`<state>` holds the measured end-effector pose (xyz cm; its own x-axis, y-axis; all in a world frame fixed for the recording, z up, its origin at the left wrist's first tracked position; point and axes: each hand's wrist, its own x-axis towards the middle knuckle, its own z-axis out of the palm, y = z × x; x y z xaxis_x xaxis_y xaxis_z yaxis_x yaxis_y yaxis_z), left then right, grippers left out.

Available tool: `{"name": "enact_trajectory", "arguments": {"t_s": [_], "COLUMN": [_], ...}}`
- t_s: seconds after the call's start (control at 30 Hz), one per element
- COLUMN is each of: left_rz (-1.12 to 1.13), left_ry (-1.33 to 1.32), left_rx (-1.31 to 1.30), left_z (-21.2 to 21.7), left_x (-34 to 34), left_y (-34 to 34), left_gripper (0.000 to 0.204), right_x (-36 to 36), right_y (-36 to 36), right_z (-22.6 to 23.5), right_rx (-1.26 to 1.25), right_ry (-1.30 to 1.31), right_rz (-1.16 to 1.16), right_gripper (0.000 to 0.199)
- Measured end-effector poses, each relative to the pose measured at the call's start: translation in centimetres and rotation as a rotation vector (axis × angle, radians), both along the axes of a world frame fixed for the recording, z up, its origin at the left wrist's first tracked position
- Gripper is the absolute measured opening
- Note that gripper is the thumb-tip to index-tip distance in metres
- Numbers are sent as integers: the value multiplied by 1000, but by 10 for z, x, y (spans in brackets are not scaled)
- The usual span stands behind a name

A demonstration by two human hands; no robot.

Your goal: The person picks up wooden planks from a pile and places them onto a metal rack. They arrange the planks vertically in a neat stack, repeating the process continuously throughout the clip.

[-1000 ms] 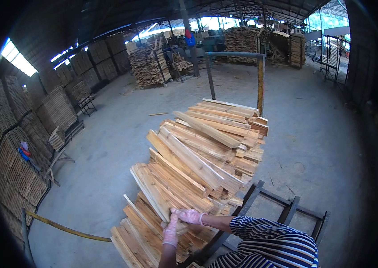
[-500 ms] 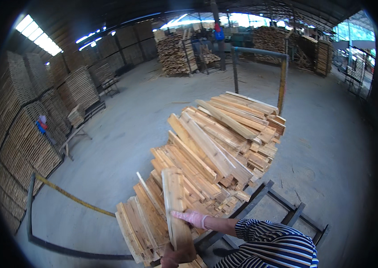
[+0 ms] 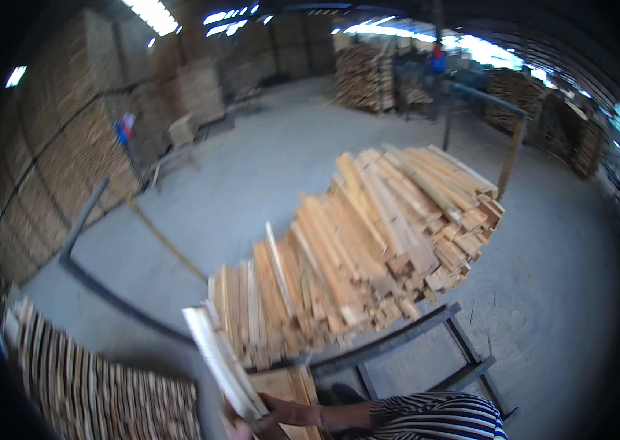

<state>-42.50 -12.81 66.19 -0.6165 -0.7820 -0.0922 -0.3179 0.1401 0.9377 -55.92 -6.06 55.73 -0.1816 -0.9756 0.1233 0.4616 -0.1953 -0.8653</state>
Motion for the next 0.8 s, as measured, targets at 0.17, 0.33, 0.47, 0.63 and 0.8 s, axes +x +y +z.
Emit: {"name": "enact_trajectory", "arguments": {"t_s": [0.17,0.33,0.47,0.63,0.8], "left_rz": [-68,-87,104,237,534], "left_ry": [379,332,363,94,268], "left_rx": [380,365,504,100,533], "left_z": [42,-30,-141,-306,-394], "left_x": [47,124,213,210,239], "left_y": [-52,-82,-54,-30,-39], "left_gripper": [92,89,76,94,101], "right_x": [41,79,129,146,164], "right_y": [-21,-93,-110,-122,-174], "right_z": [51,-2,-74,-229,-286], "right_rx": [253,302,422,422,175], "right_ry": [398,292,417,1016,1021], "right_rz": [168,456,692,696,731], "right_gripper": [122,128,126,125,107]}}
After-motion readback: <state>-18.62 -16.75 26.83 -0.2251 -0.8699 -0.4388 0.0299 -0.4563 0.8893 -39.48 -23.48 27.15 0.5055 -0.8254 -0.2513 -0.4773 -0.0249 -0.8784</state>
